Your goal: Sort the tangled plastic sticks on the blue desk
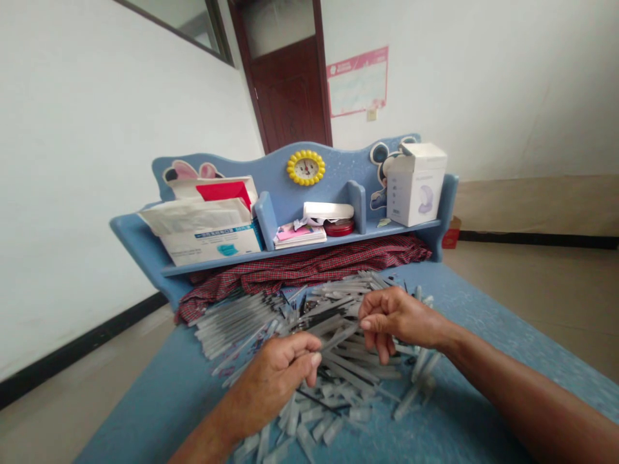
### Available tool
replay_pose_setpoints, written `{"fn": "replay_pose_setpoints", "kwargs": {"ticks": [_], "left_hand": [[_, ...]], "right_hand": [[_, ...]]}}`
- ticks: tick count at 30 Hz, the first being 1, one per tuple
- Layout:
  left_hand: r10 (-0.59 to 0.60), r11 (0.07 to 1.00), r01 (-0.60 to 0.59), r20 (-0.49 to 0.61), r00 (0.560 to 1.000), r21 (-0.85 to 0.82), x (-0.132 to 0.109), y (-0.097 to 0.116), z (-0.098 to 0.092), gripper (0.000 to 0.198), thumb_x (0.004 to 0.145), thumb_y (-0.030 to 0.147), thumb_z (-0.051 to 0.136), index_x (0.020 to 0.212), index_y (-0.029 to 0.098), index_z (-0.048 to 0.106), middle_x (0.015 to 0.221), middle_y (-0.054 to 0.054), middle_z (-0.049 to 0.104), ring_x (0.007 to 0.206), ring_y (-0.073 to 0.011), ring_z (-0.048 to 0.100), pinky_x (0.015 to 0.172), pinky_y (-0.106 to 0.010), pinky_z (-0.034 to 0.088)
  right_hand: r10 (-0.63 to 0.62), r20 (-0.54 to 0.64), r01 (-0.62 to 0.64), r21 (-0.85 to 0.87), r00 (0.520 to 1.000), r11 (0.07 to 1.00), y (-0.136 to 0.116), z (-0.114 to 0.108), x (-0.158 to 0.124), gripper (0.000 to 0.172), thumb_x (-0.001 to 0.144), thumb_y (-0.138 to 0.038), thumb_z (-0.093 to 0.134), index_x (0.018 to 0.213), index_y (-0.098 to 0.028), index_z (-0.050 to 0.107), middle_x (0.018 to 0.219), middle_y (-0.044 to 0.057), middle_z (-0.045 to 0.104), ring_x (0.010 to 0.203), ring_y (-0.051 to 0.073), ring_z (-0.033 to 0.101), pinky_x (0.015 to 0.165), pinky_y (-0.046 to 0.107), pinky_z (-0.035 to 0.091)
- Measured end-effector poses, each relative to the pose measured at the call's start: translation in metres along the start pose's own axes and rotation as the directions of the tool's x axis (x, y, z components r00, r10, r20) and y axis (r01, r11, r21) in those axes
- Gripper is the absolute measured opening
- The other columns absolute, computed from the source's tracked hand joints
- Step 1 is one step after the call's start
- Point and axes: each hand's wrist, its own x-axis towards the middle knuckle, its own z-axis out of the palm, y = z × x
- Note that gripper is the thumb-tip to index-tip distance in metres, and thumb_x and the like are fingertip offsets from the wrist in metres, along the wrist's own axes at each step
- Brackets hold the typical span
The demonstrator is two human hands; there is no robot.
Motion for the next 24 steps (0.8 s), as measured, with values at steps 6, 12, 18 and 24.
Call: {"fn": "replay_pose_setpoints", "kwargs": {"ticks": [6, 12, 18, 24], "left_hand": [[-0.095, 0.952, 0.143, 0.181, 0.979, -0.272, -0.001, -0.009, -0.007, 0.035, 0.082, 0.045, 0.041, 0.079, 0.013, 0.054, 0.049, 0.002, 0.054, 0.033, -0.0027, 0.027, 0.035, -0.017, 0.015], [-0.091, 0.937, 0.140, 0.165, 0.982, -0.319, 0.000, -0.010, -0.008, 0.033, 0.081, 0.043, 0.045, 0.079, 0.012, 0.054, 0.048, 0.002, 0.053, 0.034, -0.0023, 0.027, 0.035, -0.016, 0.015], [-0.115, 0.934, 0.159, 0.151, 0.982, -0.321, 0.002, -0.008, -0.002, 0.032, 0.078, 0.044, 0.047, 0.079, 0.013, 0.052, 0.047, 0.003, 0.052, 0.034, -0.0028, 0.027, 0.035, -0.016, 0.014], [-0.126, 0.957, 0.156, 0.133, 0.983, -0.243, 0.001, -0.011, -0.010, 0.027, 0.079, 0.040, 0.048, 0.081, 0.014, 0.055, 0.049, 0.003, 0.054, 0.036, -0.0043, 0.030, 0.036, -0.016, 0.018]], "right_hand": [[-0.031, 0.032, 0.030, 0.033, 0.999, 0.999, -0.004, -0.006, -0.005, 0.026, 0.073, -0.033, 0.064, 0.081, -0.014, 0.048, 0.061, 0.001, 0.064, 0.046, 0.012, 0.062, 0.037, 0.015, 0.040], [-0.098, -0.046, 0.102, 0.104, 0.994, 0.989, -0.008, -0.009, -0.003, 0.023, 0.072, -0.029, 0.064, 0.081, -0.014, 0.048, 0.071, 0.003, 0.066, 0.049, 0.013, 0.064, 0.038, 0.017, 0.043], [-0.114, -0.109, 0.127, 0.125, 0.988, 0.984, -0.001, 0.001, 0.002, 0.020, 0.066, -0.022, 0.066, 0.077, -0.014, 0.051, 0.056, -0.002, 0.063, 0.042, 0.012, 0.061, 0.037, 0.017, 0.044], [-0.140, -0.235, 0.160, 0.071, 0.962, 0.985, 0.000, -0.005, 0.006, 0.017, 0.062, -0.016, 0.065, 0.072, -0.014, 0.052, 0.044, -0.005, 0.058, 0.033, 0.008, 0.052, 0.031, 0.014, 0.035]]}}
